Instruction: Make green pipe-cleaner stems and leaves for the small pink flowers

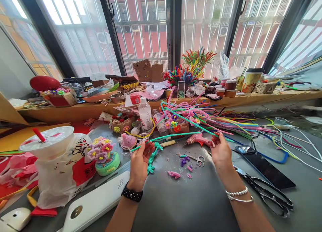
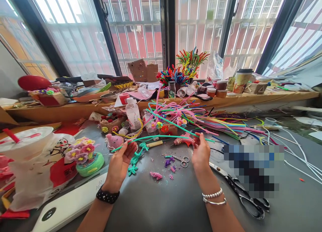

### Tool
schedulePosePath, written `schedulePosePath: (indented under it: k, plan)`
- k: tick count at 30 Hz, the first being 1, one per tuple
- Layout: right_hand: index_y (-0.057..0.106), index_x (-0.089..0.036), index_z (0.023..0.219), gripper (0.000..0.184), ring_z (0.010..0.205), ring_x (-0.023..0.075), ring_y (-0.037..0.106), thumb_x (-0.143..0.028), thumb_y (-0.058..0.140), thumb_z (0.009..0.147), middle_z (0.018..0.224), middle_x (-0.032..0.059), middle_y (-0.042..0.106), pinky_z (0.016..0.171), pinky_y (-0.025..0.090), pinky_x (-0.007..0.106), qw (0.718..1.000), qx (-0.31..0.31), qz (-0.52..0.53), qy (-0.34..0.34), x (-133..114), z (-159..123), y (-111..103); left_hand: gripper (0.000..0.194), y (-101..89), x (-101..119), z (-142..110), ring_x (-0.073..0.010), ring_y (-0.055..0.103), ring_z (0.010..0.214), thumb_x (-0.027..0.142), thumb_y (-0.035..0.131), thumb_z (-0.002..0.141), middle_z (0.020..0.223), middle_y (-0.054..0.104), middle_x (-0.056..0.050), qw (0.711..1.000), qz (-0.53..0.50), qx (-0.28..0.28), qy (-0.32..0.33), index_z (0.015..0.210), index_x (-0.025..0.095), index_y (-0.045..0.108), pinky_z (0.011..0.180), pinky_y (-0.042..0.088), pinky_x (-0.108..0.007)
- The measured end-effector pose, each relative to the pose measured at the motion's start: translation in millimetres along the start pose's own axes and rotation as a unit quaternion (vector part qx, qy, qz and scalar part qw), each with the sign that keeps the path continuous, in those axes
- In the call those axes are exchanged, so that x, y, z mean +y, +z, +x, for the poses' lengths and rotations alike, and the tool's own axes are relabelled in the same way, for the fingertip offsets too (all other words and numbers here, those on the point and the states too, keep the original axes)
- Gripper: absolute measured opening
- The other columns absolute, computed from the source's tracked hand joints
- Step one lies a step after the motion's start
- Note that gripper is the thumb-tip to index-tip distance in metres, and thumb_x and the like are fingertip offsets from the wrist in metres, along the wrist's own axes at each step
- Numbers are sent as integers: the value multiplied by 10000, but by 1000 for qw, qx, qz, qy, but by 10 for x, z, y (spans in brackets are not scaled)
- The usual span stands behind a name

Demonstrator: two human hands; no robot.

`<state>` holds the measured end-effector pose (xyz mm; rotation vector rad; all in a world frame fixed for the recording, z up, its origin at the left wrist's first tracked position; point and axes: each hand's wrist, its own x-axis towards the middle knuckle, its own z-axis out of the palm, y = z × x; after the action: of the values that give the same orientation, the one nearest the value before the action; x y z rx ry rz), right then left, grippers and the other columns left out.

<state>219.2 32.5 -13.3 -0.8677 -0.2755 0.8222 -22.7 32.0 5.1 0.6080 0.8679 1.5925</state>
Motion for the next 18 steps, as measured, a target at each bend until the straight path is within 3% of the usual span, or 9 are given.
schedulePosePath:
  k: [4,10,13,16,18]
  plan:
    - [498,-192,640,160,449,67,491,-345,494,689,504,-67,501,442,399,198,999,43,17,-15,-55,99,-72,82,-12,-24,16,-118,624,685,141,495,736,718,656,-29,1000,-16,-2,-11,718,131,575,688,499,-248]
    - [503,-185,637,143,436,70,472,-324,529,659,483,-74,472,464,404,211,999,22,23,-6,-28,7,-10,20,11,-46,-11,-144,605,798,128,523,720,870,624,-78,997,22,-48,-51,715,122,541,735,479,-257]
    - [508,-182,626,134,447,65,475,-309,542,651,504,-72,491,477,404,204,1000,11,25,-3,-4,-44,30,165,28,-53,-54,-144,590,821,120,607,658,936,605,-78,990,75,-98,-73,813,131,552,743,471,-253]
    - [518,-175,616,131,452,60,476,-298,550,648,511,-71,505,472,398,194,1000,9,26,5,7,-80,59,373,37,-57,-87,-75,574,652,140,657,619,790,602,0,981,116,-144,-60,969,171,532,637,470,-183]
    - [528,-169,615,131,453,57,478,-293,562,642,512,-70,518,463,392,188,1000,6,25,10,8,-103,76,363,41,-49,-94,-35,509,512,208,631,657,632,547,48,981,106,-159,-41,1002,175,525,529,442,-138]
